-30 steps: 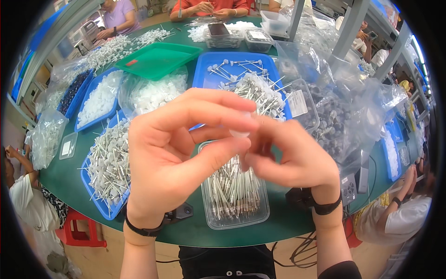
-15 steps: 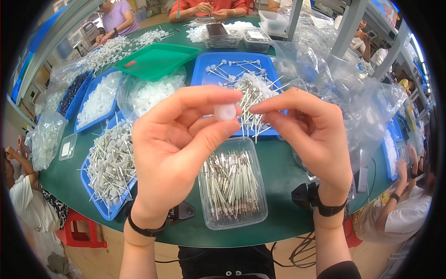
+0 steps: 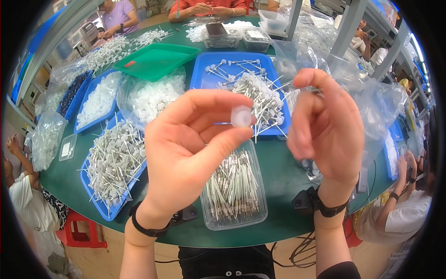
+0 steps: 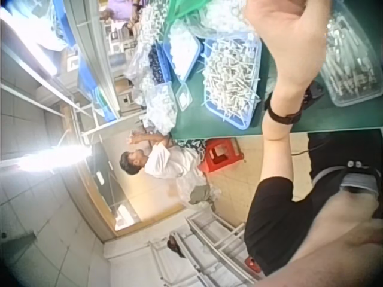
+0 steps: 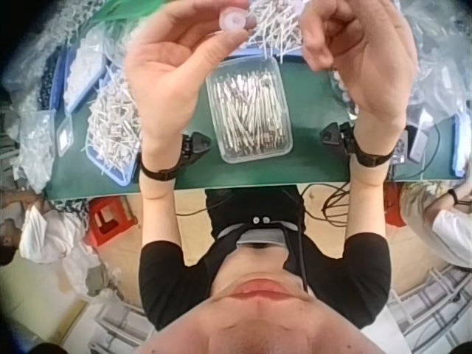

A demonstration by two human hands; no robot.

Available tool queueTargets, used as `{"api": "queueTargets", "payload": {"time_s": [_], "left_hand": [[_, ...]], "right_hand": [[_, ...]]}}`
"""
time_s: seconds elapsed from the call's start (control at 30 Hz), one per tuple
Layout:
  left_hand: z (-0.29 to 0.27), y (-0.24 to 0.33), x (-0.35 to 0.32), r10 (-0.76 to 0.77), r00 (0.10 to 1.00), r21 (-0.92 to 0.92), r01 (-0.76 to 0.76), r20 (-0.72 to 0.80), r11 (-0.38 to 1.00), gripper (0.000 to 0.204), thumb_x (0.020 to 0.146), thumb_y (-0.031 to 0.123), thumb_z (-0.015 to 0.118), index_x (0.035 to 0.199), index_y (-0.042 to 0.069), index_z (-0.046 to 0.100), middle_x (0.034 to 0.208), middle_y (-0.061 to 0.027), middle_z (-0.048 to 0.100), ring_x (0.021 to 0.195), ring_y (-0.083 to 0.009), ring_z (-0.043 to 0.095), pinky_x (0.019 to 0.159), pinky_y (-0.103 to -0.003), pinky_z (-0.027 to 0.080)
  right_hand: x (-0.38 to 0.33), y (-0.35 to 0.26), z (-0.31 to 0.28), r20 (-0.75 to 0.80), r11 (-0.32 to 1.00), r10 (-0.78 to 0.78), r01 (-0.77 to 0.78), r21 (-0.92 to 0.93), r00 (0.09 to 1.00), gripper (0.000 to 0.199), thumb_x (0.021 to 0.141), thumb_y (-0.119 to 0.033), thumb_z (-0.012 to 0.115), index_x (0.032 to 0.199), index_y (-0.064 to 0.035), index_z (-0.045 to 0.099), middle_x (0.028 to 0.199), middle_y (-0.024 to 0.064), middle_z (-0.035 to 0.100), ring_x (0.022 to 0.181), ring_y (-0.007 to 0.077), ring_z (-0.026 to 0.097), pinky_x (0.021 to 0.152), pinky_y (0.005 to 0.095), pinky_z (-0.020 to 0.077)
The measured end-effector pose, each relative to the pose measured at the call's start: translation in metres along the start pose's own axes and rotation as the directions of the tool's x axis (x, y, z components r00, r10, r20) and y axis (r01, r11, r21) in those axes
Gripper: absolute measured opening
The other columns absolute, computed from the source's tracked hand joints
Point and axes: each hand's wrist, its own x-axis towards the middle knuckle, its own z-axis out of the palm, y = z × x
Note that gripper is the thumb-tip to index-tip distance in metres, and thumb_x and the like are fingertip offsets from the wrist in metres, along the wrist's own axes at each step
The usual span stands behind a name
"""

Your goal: Assembling small plastic components with metal rods at a factory workstation.

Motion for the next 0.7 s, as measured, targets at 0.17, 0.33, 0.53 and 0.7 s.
{"api": "queueTargets", "payload": {"time_s": [0.17,0.33,0.53,0.7], "left_hand": [[0.011,0.003,-0.005,-0.067,0.996,-0.038,0.069,0.065,0.997,0.028,0.066,-0.011,0.056,0.093,-0.007,0.047,0.093,-0.0156,0.055,0.083,-0.0201,0.056,0.074,-0.029,0.047],[0.017,0.01,-0.014,-0.042,0.992,-0.069,0.051,0.118,0.996,0.036,0.059,-0.015,0.06,0.09,-0.006,0.046,0.088,-0.0179,0.055,0.079,-0.0213,0.057,0.068,-0.03,0.05],[0.018,0.015,-0.019,0.002,0.993,-0.081,0.008,0.121,0.997,0.037,0.057,-0.012,0.064,0.088,-0.004,0.046,0.089,-0.0194,0.054,0.079,-0.0226,0.057,0.068,-0.031,0.05],[0.015,0.012,-0.017,0.018,0.991,-0.067,-0.009,0.134,0.998,0.038,0.057,-0.011,0.064,0.088,-0.004,0.045,0.09,-0.02,0.053,0.08,-0.0232,0.057,0.068,-0.032,0.05]], "right_hand": [[-0.013,-0.008,0.009,0.0,0.991,-0.065,0.064,-0.114,0.998,0.053,0.09,-0.038,0.012,0.097,0.0045,0.044,0.049,0.0036,0.037,0.036,0.0063,0.03,0.035,0.0182,0.026],[-0.014,-0.004,0.016,0.008,0.916,-0.309,0.299,-0.265,0.951,0.039,0.089,-0.033,0.025,0.078,0.0007,0.041,0.053,0.0042,0.035,0.039,0.0075,0.028,0.036,0.0198,0.0276],[-0.014,0.0,0.023,-0.028,0.894,-0.386,0.366,-0.261,0.922,0.029,0.088,-0.03,0.033,0.076,-0.0037,0.036,0.052,0.0052,0.039,0.039,0.0071,0.032,0.036,0.0192,0.0298],[-0.013,0.005,0.021,-0.046,0.847,-0.439,0.397,-0.353,0.897,0.03,0.086,-0.032,0.037,0.077,-0.0041,0.036,0.05,0.006,0.042,0.035,0.0068,0.036,0.033,0.0163,0.0309]]}}
